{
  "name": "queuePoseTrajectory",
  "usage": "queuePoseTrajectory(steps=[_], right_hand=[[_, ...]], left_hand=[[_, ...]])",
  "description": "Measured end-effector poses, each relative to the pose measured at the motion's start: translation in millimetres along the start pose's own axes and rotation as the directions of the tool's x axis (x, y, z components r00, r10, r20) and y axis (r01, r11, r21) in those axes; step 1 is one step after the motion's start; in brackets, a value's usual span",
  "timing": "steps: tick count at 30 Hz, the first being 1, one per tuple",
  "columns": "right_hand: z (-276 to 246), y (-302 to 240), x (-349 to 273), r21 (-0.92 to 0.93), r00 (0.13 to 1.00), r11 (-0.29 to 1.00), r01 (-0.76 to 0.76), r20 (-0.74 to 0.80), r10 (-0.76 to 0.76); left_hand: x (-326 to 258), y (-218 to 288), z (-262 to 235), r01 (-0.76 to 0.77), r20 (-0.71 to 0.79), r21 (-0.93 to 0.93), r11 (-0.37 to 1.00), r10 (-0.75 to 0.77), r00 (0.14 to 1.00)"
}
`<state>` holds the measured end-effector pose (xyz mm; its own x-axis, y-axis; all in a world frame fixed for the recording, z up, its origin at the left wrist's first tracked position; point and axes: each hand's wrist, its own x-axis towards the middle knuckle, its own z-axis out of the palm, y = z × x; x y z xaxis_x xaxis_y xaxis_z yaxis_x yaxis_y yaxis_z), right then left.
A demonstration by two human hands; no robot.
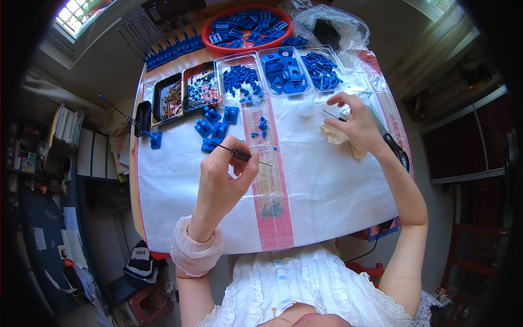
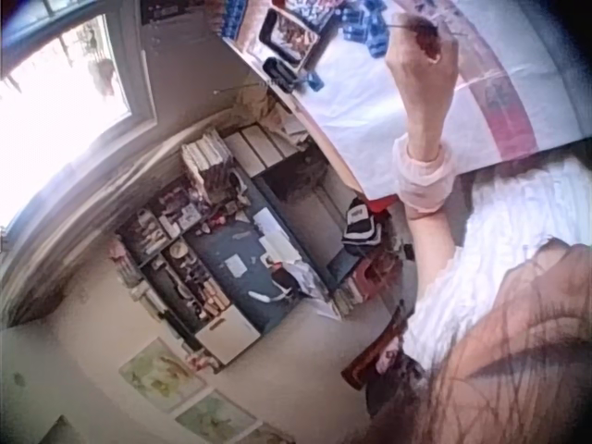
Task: Assembling electronic light components by gluing parts and attaching a spring-wire element.
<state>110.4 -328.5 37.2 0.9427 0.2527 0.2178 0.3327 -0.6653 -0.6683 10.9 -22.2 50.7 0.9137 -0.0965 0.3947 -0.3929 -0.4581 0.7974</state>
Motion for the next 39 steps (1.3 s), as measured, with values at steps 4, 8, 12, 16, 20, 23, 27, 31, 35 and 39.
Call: queuePoseTrajectory(steps=[4,8,12,16,20,23,27,31,35,39], right_hand=[[-7,10,-24,-0.196,0.986,0.968,0.155,-0.033,-0.165],[6,6,-44,-0.305,0.965,0.921,0.24,-0.025,-0.26],[28,21,-52,-0.226,0.983,0.958,0.178,0.005,-0.182],[32,19,-53,-0.006,0.997,0.999,0.035,0.07,-0.035],[40,-21,-55,0.171,0.986,0.985,-0.011,0.168,-0.018],[63,-21,-57,0.14,0.921,0.935,0.326,0.177,-0.348],[84,-24,-55,0.043,0.881,0.895,0.443,0.162,-0.444],[91,-16,-46,0.005,0.911,0.916,0.402,0.103,-0.4],[91,-16,-42,-0.008,0.937,0.939,0.344,0.076,-0.342],[80,-12,-45,-0.045,0.953,0.952,0.303,0.048,-0.3]], left_hand=[[0,-2,0,0.006,0.002,-0.003,1.0,-0.006,1.0],[1,-2,1,0.002,-0.035,-0.014,1.0,-0.003,0.999],[2,-1,1,0.005,-0.043,-0.024,1.0,-0.006,0.999],[2,0,1,0.006,-0.05,-0.031,0.999,-0.007,0.999],[2,0,0,0.006,-0.057,-0.035,0.999,-0.008,0.998],[2,0,-1,0.007,-0.038,-0.028,1.0,-0.008,0.999],[1,0,-4,0.018,-0.02,-0.013,1.0,-0.018,1.0],[1,0,-3,0.017,-0.02,-0.013,1.0,-0.017,1.0],[1,0,-3,0.025,-0.032,-0.02,0.999,-0.025,0.999],[2,-2,-2,0.007,-0.041,-0.038,0.999,-0.008,0.999]])
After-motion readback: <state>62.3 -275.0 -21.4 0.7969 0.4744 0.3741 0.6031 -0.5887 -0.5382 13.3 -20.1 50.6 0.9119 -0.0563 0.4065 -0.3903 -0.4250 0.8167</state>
